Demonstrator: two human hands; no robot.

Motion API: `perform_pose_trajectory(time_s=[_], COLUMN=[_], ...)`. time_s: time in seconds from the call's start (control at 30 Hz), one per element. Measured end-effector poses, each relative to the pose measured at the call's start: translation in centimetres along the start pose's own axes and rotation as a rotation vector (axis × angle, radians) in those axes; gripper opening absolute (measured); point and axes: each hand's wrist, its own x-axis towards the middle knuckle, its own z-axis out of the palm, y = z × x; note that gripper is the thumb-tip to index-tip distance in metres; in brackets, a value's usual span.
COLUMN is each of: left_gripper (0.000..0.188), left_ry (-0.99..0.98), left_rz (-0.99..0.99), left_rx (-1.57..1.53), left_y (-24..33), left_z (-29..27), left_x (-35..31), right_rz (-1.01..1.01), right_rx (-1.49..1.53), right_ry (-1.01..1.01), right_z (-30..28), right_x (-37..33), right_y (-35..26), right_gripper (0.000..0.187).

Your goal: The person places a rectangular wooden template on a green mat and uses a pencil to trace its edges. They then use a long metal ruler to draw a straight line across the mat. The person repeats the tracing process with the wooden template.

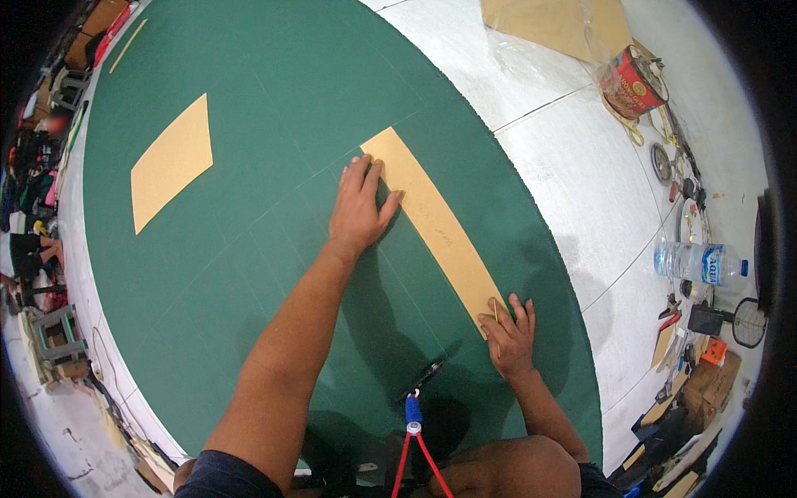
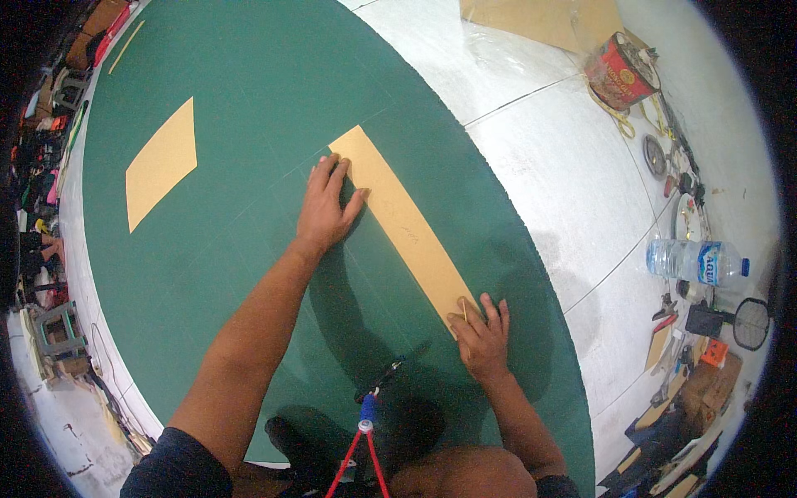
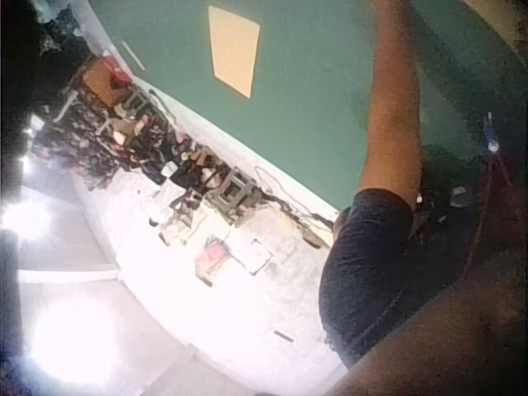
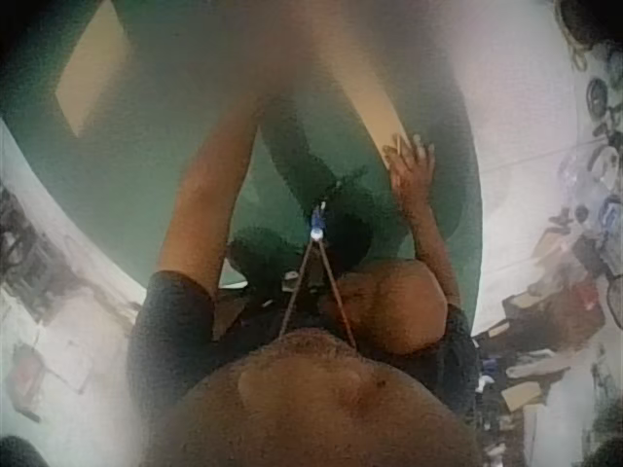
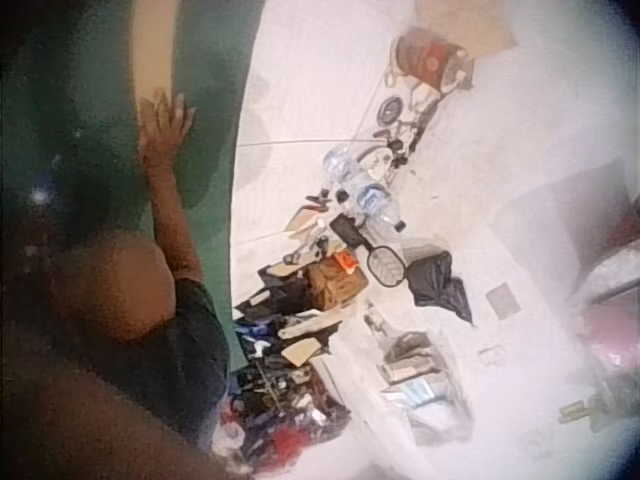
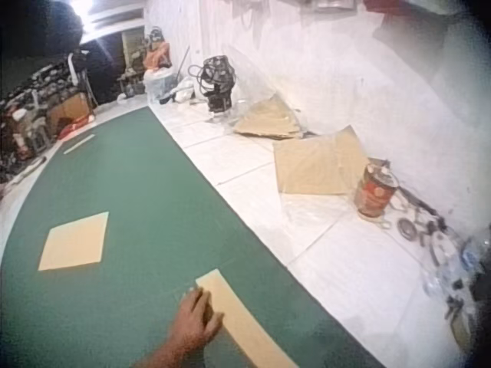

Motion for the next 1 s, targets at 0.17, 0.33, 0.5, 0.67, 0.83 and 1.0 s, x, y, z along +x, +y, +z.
perform_pose_trajectory(time_s=[0.17,0.33,0.5,0.67,0.83,1.0], left_gripper=[0.068,0.068,0.066,0.066,0.07,0.08], left_ry=[-0.009,0.002,0.044,0.042,-0.031,-0.081], left_rz=[-0.001,-0.002,0.028,0.043,0.024,0.04], left_rx=[0.021,0.015,-0.047,-0.006,0.015,0.059], left_y=[-0.1,0.0,-0.4,-0.5,-1.6,-0.4], left_z=[0.2,0.1,0.2,1.1,0.3,-0.2], left_x=[0.0,-0.1,-0.2,0.5,0.5,0.4], right_rz=[0.002,0.008,0.006,0.077,0.119,0.115], right_rx=[0.007,0.002,0.013,0.104,0.101,0.044], right_ry=[0.005,0.004,-0.017,0.053,0.154,0.133], right_z=[0.1,-0.1,-0.3,-0.4,-1.5,-1.3], right_x=[0.0,0.2,0.2,-0.4,0.8,0.2], right_y=[0.1,-0.2,-0.4,1.0,2.1,2.1], right_gripper=[0.026,0.029,0.029,0.031,0.036,0.037])
